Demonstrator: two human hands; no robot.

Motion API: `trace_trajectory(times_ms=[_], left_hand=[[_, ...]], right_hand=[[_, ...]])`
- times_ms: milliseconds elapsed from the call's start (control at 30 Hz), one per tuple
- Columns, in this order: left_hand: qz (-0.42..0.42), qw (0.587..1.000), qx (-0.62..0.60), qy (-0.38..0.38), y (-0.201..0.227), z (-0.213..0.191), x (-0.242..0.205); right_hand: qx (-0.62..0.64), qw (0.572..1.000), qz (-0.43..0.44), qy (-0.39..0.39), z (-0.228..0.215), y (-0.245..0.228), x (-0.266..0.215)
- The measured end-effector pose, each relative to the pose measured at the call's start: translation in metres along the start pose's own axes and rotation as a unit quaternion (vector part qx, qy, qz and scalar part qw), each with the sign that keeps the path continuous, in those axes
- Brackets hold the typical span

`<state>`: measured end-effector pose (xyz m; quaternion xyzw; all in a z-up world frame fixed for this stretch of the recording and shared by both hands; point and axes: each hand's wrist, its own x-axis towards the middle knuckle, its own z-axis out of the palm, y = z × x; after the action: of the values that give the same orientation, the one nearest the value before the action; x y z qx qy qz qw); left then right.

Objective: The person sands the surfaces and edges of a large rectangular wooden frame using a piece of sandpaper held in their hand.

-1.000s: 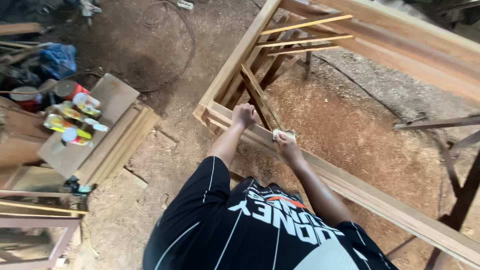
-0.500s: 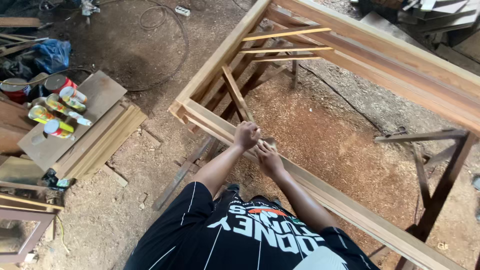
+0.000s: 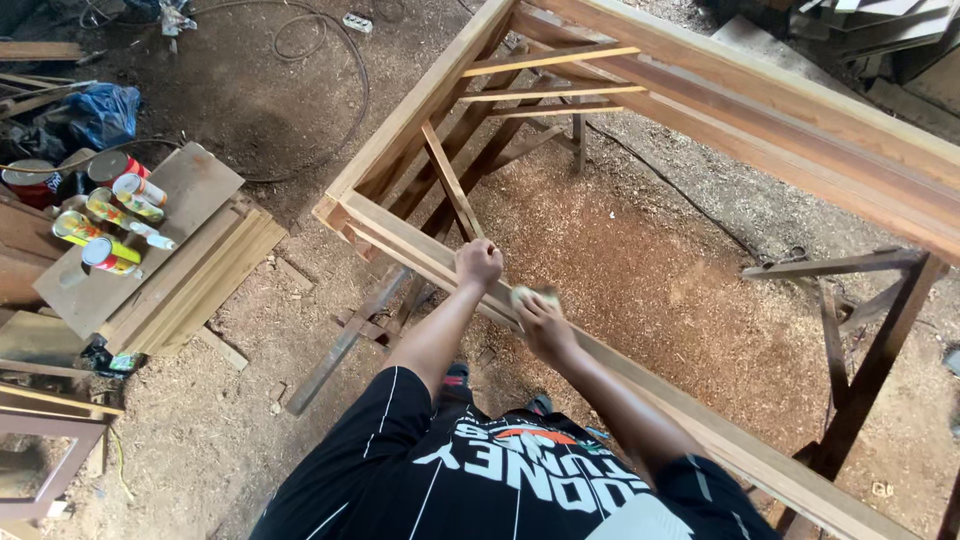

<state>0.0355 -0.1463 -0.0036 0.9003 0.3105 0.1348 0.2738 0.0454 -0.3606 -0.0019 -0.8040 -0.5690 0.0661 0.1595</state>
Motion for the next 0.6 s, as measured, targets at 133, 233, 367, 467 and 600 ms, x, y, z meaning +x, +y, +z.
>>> trace_trajectory(times_ms=[133,233,367,467,600], left_hand=[[-0.012,0.997,0.054,-0.046,0.014,-0.011,-0.007],[-0.041,0.994,0.063,-0.077,0.028,-0.023,-0.011],[-0.038,0.994,0.072,-0.071,0.039,-0.028,-0.013],[-0.053,0.992,0.076,-0.080,0.036,-0.025,-0.012],[-0.079,0.990,0.071,-0.092,0.028,-0.014,-0.011]], right_hand=[[0.064,0.997,0.040,0.002,0.013,-0.007,0.034],[0.053,0.998,0.005,0.027,0.010,0.004,0.016],[0.004,0.998,-0.032,0.047,-0.023,0.014,-0.047],[-0.049,0.997,-0.063,0.005,-0.035,0.012,-0.047],[-0.056,0.992,-0.095,0.061,-0.010,0.007,-0.003]])
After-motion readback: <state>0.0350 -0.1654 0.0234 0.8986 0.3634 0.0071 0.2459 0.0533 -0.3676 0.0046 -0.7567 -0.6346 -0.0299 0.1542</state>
